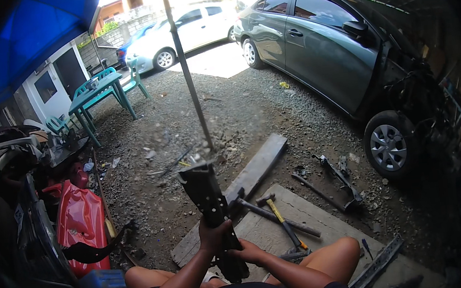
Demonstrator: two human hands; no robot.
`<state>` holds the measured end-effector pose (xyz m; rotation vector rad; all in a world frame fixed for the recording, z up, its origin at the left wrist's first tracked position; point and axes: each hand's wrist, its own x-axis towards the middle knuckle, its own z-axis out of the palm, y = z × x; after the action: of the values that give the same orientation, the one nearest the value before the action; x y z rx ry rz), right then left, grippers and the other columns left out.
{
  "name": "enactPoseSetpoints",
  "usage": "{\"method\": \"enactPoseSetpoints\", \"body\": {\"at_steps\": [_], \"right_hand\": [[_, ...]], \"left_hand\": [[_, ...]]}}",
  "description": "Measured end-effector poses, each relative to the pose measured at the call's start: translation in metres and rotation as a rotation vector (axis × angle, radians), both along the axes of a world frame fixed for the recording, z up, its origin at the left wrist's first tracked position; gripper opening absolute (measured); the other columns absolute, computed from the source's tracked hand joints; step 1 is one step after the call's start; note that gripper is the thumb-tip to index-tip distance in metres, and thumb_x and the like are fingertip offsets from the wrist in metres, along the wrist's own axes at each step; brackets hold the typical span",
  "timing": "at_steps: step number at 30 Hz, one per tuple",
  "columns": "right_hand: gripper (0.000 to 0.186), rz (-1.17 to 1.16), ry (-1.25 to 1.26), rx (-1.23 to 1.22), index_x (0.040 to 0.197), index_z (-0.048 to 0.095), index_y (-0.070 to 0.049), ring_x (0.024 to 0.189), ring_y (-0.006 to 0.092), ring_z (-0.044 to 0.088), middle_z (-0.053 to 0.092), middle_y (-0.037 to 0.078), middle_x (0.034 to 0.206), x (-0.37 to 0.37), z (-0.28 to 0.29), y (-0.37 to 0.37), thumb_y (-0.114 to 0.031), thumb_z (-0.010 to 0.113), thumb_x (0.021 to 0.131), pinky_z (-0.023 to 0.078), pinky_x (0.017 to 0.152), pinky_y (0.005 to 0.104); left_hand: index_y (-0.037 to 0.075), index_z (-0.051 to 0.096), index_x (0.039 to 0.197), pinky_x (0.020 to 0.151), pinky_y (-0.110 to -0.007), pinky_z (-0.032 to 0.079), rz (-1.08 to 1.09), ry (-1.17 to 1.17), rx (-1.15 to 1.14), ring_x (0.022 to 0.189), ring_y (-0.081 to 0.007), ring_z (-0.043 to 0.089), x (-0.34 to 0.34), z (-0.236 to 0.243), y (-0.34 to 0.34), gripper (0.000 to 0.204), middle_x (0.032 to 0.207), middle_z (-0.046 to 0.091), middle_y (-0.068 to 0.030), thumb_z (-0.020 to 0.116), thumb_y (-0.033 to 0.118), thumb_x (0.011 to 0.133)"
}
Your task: Repairing and straightening a damaged metal car bracket using a hammer and punch tools.
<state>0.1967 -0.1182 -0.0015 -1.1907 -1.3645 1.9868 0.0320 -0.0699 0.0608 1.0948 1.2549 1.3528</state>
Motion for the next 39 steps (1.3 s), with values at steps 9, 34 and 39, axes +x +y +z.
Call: {"method": "enactPoseSetpoints", "body": {"at_steps": [9,34,39], "right_hand": [[0.071,-0.178,-0.391,0.254,0.142,0.055,-0.001,0.120,0.0254,0.071,0.072,0.018,0.130,-0.010,0.004,0.007,-0.036,0.086,0.089,0.054,0.106,0.0398],[0.068,-0.589,-0.462,0.259,0.115,0.073,0.001,0.093,0.0326,0.079,0.079,0.021,0.103,0.026,0.063,0.026,-0.052,0.090,0.076,0.059,0.086,0.0422],[0.070,-0.557,-0.453,0.192,0.122,0.069,0.003,0.096,0.0328,0.078,0.078,0.021,0.107,0.038,0.067,0.032,-0.049,0.089,0.079,0.059,0.089,0.0418]], "left_hand": [[0.001,0.056,0.129,0.088,-0.035,0.062,-0.018,-0.070,-0.016,0.099,-0.0193,0.073,-0.001,0.007,0.010,0.061,0.113,0.072,-0.0100,0.092,0.013,0.081],[0.017,0.061,0.123,0.089,-0.041,0.049,-0.646,0.174,1.209,0.102,-0.0175,0.054,-0.019,0.371,-0.128,0.045,0.106,0.051,-0.0029,0.085,0.024,0.086],[0.021,0.061,0.117,0.085,-0.040,0.047,-0.698,0.209,1.156,0.100,-0.0164,0.051,-0.017,0.369,-0.131,0.041,0.103,0.049,-0.0014,0.085,0.021,0.083]]}}
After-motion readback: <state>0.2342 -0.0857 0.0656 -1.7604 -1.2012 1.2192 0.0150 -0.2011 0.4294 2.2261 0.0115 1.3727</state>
